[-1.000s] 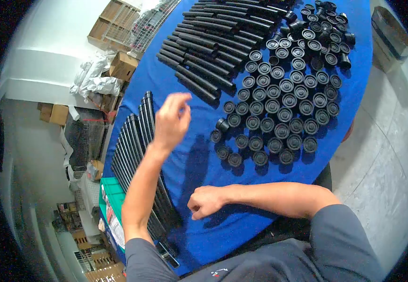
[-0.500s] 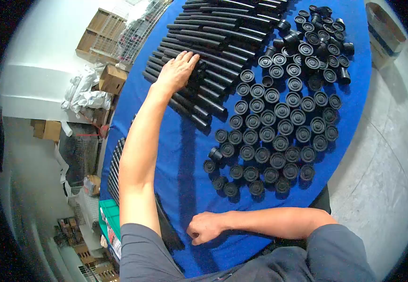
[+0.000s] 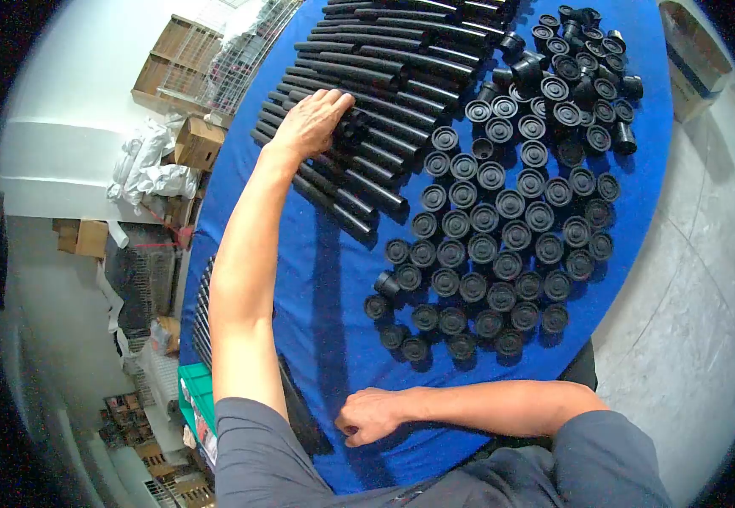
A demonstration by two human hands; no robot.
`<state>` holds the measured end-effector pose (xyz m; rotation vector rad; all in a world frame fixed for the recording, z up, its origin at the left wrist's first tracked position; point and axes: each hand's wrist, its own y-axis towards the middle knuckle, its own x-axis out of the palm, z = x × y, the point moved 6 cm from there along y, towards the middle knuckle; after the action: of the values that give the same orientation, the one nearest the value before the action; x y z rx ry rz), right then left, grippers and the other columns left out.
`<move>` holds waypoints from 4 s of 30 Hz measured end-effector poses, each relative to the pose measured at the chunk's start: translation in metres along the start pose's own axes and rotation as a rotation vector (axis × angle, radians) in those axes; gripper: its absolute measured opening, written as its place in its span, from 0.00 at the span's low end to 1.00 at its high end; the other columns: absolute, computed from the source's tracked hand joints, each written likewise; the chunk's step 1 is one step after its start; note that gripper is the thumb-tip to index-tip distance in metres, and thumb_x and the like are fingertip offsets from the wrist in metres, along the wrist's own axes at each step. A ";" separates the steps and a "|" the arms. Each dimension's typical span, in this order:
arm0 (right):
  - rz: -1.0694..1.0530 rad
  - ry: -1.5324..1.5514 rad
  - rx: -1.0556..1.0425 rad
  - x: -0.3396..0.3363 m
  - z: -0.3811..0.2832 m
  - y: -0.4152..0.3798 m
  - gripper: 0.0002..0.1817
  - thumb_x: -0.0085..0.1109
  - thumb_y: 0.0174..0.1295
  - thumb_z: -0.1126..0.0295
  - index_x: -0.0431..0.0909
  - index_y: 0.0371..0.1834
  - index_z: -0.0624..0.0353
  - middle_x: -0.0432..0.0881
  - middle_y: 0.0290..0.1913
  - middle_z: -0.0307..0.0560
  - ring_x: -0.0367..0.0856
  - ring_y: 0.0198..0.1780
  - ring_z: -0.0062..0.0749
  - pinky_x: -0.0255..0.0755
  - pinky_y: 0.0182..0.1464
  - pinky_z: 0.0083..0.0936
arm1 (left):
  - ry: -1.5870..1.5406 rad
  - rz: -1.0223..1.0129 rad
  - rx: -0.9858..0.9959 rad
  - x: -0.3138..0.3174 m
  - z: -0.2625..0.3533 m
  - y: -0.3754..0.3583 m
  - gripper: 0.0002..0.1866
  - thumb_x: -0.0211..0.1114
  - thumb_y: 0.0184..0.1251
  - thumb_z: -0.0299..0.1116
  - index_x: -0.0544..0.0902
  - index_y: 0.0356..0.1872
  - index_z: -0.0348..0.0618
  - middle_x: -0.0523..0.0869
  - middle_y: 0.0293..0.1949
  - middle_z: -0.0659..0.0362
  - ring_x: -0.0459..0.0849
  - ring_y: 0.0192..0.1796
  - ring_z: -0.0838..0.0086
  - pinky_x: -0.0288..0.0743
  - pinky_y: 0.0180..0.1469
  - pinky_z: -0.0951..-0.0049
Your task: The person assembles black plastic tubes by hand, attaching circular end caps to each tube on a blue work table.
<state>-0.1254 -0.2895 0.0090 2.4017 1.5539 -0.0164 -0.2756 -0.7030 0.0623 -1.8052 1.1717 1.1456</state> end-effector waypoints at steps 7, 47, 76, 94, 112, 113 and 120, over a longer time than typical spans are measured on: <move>-0.013 0.016 -0.005 -0.001 -0.003 -0.002 0.18 0.61 0.63 0.55 0.82 0.33 0.62 0.85 0.34 0.57 0.84 0.40 0.59 0.75 0.41 0.52 | -0.050 0.126 -0.049 -0.008 -0.005 -0.010 0.23 0.66 0.57 0.21 0.80 0.56 0.50 0.82 0.49 0.60 0.82 0.59 0.62 0.84 0.56 0.62; 0.003 -0.217 -0.115 0.004 -0.004 -0.005 0.17 0.63 0.62 0.56 0.83 0.30 0.61 0.84 0.32 0.53 0.84 0.37 0.53 0.77 0.40 0.48 | -0.060 -0.215 0.081 -0.042 0.144 -0.250 0.42 0.61 0.56 0.16 0.66 0.77 0.48 0.68 0.77 0.48 0.65 0.80 0.54 0.62 0.80 0.60; -0.016 -0.117 -0.003 0.000 -0.008 -0.004 0.17 0.63 0.62 0.56 0.83 0.35 0.62 0.85 0.38 0.58 0.86 0.43 0.59 0.79 0.45 0.52 | -0.047 0.095 -0.206 -0.015 0.015 0.061 0.33 0.63 0.61 0.16 0.70 0.70 0.45 0.73 0.73 0.53 0.72 0.75 0.58 0.76 0.71 0.61; -0.030 -0.122 0.004 0.006 0.000 0.000 0.17 0.63 0.62 0.57 0.82 0.36 0.64 0.85 0.39 0.58 0.86 0.43 0.59 0.79 0.44 0.52 | -0.010 0.181 -0.066 -0.011 0.005 0.083 0.32 0.67 0.56 0.17 0.73 0.65 0.48 0.77 0.55 0.54 0.78 0.63 0.55 0.80 0.64 0.57; -0.003 -0.115 -0.009 0.000 -0.006 -0.003 0.17 0.64 0.63 0.58 0.83 0.36 0.64 0.85 0.38 0.58 0.86 0.42 0.59 0.79 0.43 0.51 | -0.029 0.108 -0.086 -0.013 -0.004 0.085 0.29 0.68 0.57 0.19 0.79 0.61 0.54 0.82 0.58 0.62 0.79 0.66 0.62 0.81 0.65 0.60; 0.009 -0.107 -0.010 -0.001 -0.006 -0.003 0.17 0.65 0.62 0.57 0.84 0.36 0.63 0.86 0.38 0.59 0.86 0.42 0.59 0.79 0.43 0.52 | -0.034 0.125 -0.086 -0.012 -0.005 0.084 0.29 0.69 0.57 0.19 0.80 0.61 0.53 0.82 0.58 0.61 0.80 0.65 0.62 0.81 0.64 0.60; 0.125 -0.091 -0.074 -0.002 -0.005 -0.007 0.16 0.64 0.57 0.57 0.85 0.32 0.62 0.87 0.37 0.60 0.86 0.42 0.60 0.79 0.42 0.53 | -0.090 0.323 -0.023 -0.024 0.005 0.054 0.29 0.70 0.54 0.19 0.80 0.60 0.52 0.87 0.53 0.60 0.85 0.60 0.62 0.84 0.58 0.61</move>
<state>-0.1338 -0.2878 0.0121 2.3999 1.3394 -0.0421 -0.3326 -0.7100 0.0779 -1.5994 1.4369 1.4109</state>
